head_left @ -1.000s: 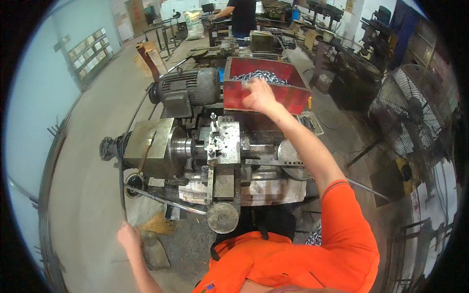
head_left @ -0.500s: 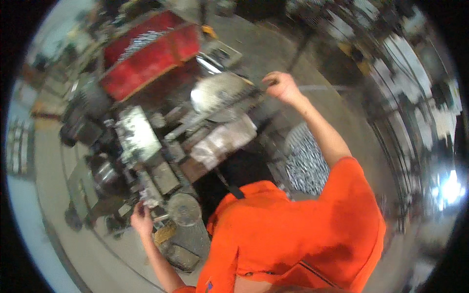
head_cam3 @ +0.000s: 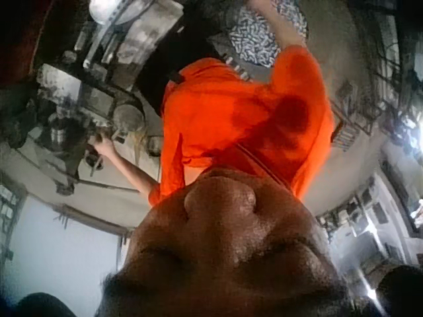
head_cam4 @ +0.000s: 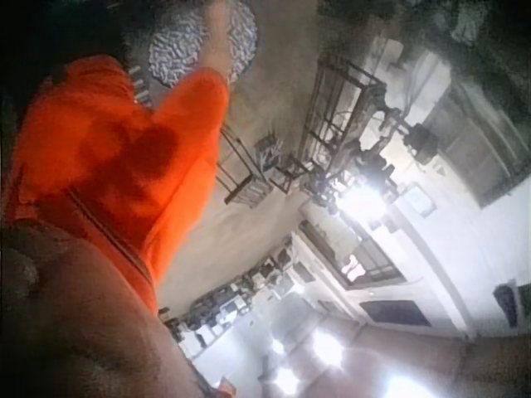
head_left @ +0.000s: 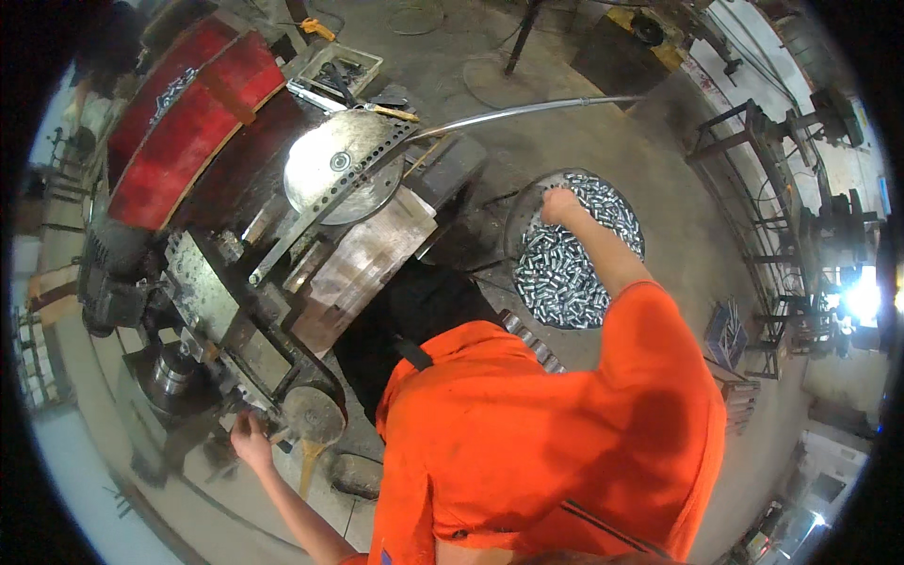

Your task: The person operates a metal turning machine by inserting metal rods into the chuck, engaging the machine with a lever, and removing finished parts. The person repeatedly cycles through loading, machining, and unloading steps while collecting finished parts in a nearby container.

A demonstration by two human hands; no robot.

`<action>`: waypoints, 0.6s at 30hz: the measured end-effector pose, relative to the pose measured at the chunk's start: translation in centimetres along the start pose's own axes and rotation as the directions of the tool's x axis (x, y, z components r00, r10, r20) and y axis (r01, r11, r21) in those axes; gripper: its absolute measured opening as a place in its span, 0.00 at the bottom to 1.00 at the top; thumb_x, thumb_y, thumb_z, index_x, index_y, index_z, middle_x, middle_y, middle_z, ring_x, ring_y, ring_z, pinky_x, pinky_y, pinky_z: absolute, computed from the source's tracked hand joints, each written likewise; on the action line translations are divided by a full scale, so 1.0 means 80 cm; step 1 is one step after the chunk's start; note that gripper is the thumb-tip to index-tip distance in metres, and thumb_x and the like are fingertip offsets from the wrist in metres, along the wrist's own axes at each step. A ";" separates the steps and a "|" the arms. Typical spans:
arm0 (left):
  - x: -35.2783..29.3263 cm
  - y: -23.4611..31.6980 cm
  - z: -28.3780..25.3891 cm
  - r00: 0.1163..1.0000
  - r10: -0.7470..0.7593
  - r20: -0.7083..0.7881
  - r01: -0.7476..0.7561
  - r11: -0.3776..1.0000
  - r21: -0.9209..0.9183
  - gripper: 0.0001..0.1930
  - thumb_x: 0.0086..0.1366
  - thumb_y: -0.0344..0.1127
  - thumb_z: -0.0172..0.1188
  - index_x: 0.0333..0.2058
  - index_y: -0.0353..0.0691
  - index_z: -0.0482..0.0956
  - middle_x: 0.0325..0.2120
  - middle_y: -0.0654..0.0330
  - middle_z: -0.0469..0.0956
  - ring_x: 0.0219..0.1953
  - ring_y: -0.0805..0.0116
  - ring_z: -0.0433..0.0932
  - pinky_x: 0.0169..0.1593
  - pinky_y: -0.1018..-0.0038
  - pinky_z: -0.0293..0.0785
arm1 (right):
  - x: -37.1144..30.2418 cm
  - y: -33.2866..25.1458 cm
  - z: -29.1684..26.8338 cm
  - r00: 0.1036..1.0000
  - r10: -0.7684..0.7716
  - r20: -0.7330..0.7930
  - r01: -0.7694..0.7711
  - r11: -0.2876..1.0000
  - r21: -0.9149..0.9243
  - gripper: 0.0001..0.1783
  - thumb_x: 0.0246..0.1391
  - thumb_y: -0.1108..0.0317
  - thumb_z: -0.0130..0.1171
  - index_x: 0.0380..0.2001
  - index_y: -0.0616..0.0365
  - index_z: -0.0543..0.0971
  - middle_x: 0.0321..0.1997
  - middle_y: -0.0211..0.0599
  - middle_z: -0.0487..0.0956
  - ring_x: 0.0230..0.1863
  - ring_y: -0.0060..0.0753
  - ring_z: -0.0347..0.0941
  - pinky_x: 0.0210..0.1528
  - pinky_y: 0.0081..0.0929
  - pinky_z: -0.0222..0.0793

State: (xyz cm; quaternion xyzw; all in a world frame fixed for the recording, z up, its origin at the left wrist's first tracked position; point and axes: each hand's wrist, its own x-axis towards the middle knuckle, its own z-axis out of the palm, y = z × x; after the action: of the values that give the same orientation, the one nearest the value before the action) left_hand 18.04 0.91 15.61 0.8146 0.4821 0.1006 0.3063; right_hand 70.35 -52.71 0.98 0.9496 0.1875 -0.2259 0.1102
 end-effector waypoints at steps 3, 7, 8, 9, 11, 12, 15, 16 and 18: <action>-0.005 -0.009 0.005 0.991 0.062 -0.120 -0.053 0.996 0.077 0.10 0.60 0.33 0.55 0.36 0.31 0.76 0.27 0.59 0.77 0.26 0.74 0.73 0.31 0.77 0.70 | 0.004 -0.019 -0.013 0.998 0.013 0.055 -0.012 1.000 -0.020 0.16 0.44 0.63 0.51 0.35 0.59 0.80 0.44 0.47 0.77 0.47 0.43 0.74 0.50 0.35 0.69; -0.016 0.015 0.003 0.996 -0.071 -0.060 0.069 0.997 -0.038 0.10 0.59 0.34 0.56 0.35 0.32 0.77 0.23 0.60 0.77 0.25 0.75 0.73 0.31 0.77 0.69 | -0.001 -0.021 -0.039 0.999 -0.014 0.032 0.015 1.000 -0.028 0.17 0.43 0.63 0.53 0.36 0.59 0.79 0.44 0.48 0.77 0.47 0.43 0.74 0.49 0.34 0.69; -0.018 0.016 0.002 0.997 -0.057 -0.061 0.056 0.998 -0.009 0.10 0.59 0.34 0.56 0.34 0.32 0.77 0.23 0.60 0.76 0.24 0.76 0.73 0.30 0.77 0.69 | -0.005 -0.021 -0.049 1.000 -0.016 0.006 0.016 1.000 0.011 0.17 0.42 0.64 0.53 0.35 0.61 0.79 0.43 0.47 0.78 0.47 0.45 0.74 0.49 0.35 0.70; -0.017 0.014 -0.002 1.000 -0.007 -0.027 0.007 1.000 0.012 0.10 0.59 0.35 0.56 0.33 0.32 0.76 0.21 0.61 0.76 0.23 0.77 0.72 0.30 0.78 0.69 | -0.011 -0.025 -0.058 0.998 0.036 -0.046 -0.033 0.997 0.064 0.15 0.42 0.65 0.54 0.33 0.59 0.80 0.42 0.47 0.78 0.47 0.45 0.74 0.48 0.35 0.70; -0.015 0.027 -0.008 0.997 0.070 0.037 -0.066 0.993 -0.094 0.09 0.60 0.32 0.55 0.35 0.30 0.76 0.22 0.61 0.76 0.25 0.77 0.73 0.31 0.79 0.69 | -0.031 -0.035 -0.089 0.986 0.002 -0.166 0.024 0.987 0.159 0.11 0.40 0.65 0.55 0.28 0.56 0.81 0.38 0.45 0.79 0.43 0.43 0.75 0.44 0.35 0.71; -0.016 0.037 -0.012 0.996 0.058 0.067 -0.044 0.980 -0.196 0.09 0.61 0.31 0.54 0.35 0.30 0.75 0.22 0.61 0.76 0.26 0.77 0.73 0.32 0.79 0.69 | -0.041 -0.041 -0.105 0.968 -0.087 -0.237 0.133 0.973 0.187 0.10 0.40 0.64 0.56 0.25 0.55 0.81 0.35 0.42 0.80 0.40 0.41 0.75 0.41 0.35 0.72; -0.039 0.138 -0.025 0.989 0.133 -0.072 -0.150 0.907 -0.393 0.09 0.62 0.30 0.53 0.37 0.29 0.75 0.22 0.60 0.76 0.26 0.76 0.73 0.33 0.80 0.68 | -0.077 -0.085 -0.145 0.777 -0.324 -0.539 0.581 0.698 0.418 0.09 0.33 0.62 0.58 0.17 0.57 0.79 0.22 0.39 0.78 0.28 0.41 0.74 0.31 0.33 0.70; -0.050 0.164 -0.027 0.983 0.155 -0.099 -0.182 0.888 -0.423 0.10 0.63 0.31 0.52 0.36 0.28 0.75 0.22 0.59 0.76 0.25 0.74 0.73 0.34 0.79 0.69 | -0.122 -0.129 -0.200 0.802 -0.402 -0.441 0.597 0.529 0.603 0.13 0.36 0.65 0.57 0.27 0.60 0.80 0.32 0.45 0.79 0.37 0.38 0.76 0.38 0.30 0.70; -0.052 0.190 -0.014 0.968 0.250 -0.030 -0.206 0.718 -0.665 0.11 0.64 0.33 0.52 0.35 0.28 0.74 0.21 0.57 0.76 0.24 0.71 0.74 0.35 0.74 0.70 | -0.173 -0.211 -0.231 0.496 -0.538 -0.682 0.816 0.020 0.577 0.20 0.30 0.68 0.60 0.34 0.59 0.81 0.48 0.47 0.75 0.47 0.42 0.73 0.50 0.28 0.68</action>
State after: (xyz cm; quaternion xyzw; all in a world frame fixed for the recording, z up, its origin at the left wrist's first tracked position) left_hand 26.39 -7.47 26.11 0.7084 0.3014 0.2769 0.5750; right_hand 59.19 -36.26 21.56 0.6618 0.4908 -0.1760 -0.5387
